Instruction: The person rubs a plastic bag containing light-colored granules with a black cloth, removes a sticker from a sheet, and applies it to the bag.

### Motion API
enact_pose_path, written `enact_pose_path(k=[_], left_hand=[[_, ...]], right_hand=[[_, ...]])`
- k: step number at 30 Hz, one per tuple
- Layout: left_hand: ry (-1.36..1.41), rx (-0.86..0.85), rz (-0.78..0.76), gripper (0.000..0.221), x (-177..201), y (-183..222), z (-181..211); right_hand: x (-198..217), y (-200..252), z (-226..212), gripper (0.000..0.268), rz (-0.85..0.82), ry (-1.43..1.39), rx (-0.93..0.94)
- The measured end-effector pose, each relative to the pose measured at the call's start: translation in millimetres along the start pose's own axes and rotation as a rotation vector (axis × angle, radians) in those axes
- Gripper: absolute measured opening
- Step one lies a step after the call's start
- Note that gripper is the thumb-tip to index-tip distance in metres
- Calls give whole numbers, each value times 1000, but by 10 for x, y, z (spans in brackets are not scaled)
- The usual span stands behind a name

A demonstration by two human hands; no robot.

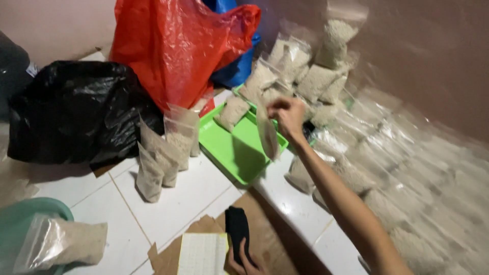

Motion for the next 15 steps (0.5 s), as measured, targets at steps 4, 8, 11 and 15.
enact_pose_path(k=[4,8,11,15], left_hand=[[-65,108,-225,32,227,-73,78],[-4,38,-180,31,470,-318,363],[65,-33,-91,30,601,-302,386],[231,41,-104,38,490,-103,113]], right_hand=[[509,1072,363,23,-87,-84,-134],[843,2105,347,9,-265,-130,-235],[1017,2738,27,6,-356,-129,-190],[1206,2987,407,21,-377,-165,-294]])
Point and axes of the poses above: each hand's wrist, its own y-axis away from the middle knuckle, its own x-axis out of the back of the hand, z = x × y, the point moved 3 cm from there along -y, towards the middle knuckle, and after that the axes turned 12 degrees about -x, right-handed, at the moved point
